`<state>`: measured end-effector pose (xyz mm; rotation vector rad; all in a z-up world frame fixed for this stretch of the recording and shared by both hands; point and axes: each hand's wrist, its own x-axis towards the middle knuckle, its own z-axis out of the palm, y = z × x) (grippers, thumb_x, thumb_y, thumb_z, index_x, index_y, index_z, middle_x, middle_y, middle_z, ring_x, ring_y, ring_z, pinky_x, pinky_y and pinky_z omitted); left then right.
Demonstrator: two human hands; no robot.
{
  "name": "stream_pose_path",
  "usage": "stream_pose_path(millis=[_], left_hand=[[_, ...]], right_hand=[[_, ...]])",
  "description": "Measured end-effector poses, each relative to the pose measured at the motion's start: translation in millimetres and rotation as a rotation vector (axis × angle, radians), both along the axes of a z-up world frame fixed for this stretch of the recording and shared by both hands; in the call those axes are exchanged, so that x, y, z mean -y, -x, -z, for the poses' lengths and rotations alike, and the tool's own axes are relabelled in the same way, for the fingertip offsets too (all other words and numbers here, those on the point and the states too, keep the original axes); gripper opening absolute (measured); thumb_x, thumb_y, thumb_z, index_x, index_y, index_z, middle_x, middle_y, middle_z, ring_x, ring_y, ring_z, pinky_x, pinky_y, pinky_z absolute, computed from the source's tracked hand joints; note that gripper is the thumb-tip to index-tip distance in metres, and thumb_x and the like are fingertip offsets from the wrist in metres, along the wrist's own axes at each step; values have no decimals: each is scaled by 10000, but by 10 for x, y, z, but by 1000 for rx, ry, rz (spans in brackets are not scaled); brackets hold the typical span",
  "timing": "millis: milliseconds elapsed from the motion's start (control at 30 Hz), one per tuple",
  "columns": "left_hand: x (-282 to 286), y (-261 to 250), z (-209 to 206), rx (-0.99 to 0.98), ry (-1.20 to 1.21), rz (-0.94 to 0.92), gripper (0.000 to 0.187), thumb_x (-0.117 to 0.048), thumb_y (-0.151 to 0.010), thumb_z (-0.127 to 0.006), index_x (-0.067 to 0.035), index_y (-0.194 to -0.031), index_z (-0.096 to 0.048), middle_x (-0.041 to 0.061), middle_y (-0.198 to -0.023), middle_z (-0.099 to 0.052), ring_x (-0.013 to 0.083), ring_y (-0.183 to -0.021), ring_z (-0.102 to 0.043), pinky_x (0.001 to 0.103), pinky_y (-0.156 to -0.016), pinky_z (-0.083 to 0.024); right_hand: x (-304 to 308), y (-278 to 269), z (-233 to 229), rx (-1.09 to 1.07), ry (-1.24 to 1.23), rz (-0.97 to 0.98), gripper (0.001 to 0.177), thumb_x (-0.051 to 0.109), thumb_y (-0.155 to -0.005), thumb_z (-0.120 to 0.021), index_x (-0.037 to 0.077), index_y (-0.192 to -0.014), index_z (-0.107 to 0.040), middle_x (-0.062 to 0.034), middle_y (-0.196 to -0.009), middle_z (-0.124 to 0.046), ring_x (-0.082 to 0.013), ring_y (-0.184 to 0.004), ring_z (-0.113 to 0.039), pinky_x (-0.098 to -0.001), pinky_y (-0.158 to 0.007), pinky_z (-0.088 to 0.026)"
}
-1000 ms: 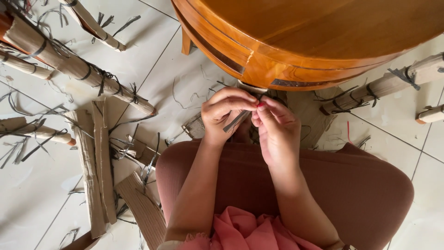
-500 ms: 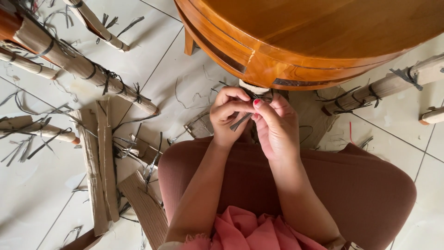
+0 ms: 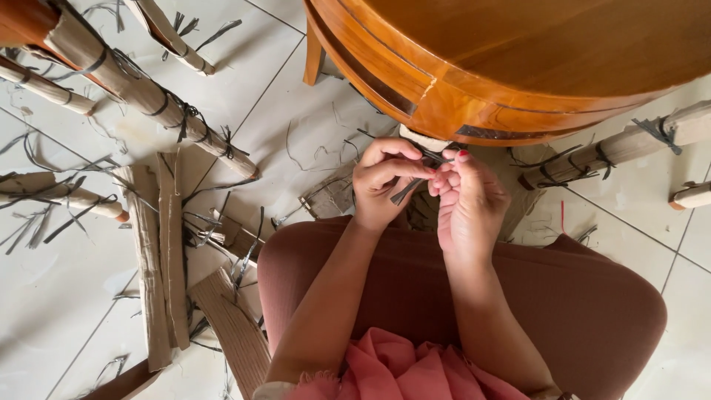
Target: Wrapping wooden table legs with protective cardboard and securing them with ties for transport.
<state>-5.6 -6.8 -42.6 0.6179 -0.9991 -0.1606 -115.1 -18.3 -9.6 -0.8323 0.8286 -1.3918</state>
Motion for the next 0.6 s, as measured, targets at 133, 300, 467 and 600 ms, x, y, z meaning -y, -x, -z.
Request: stream_pose_path(millis=[133,300,467,600], left_hand=[[-17,12,-8,20,-49,-39,75,-90,-905,-792,-109,-850,-839,89,-963,-693,160,-727,-682,294,-635,-592],[-74,-11,-121,59,-47,24,99,29,-900,-764,-45,-872,-824,124,-921,-723,180,-671,-721,281,-536,-631],[-96,58,-121,116,-114,-47,56,-57,-905,-783,-84,-871,-818,100,-888,-771,252,-751,-758,339,-706,-618],[-121,143,-132,76,-170,23,75,-56,-944,-740,-64,-891,-793,113,-863,-778,271,-807,-777,354,-723,-617]], right_hand=[[-29,35,13,-54,67,11,165,119,-987,-711,-37,-1008,-759,-152,-767,-652,-149,-605,-592,-270,-570,-495],[75,217,191,347,-145,-375,169,209,-1013,-626,52,-1038,-683,-69,-927,-678,-147,-741,-533,-283,-663,-417],[-15,61,-75,32,6,-250,93,41,-900,-716,30,-931,-630,-80,-749,-579,-127,-663,-510,-249,-593,-424],[59,14,53,-119,155,-80,72,-8,-907,-726,-6,-890,-657,-136,-677,-554,-162,-577,-498,-275,-523,-418]])
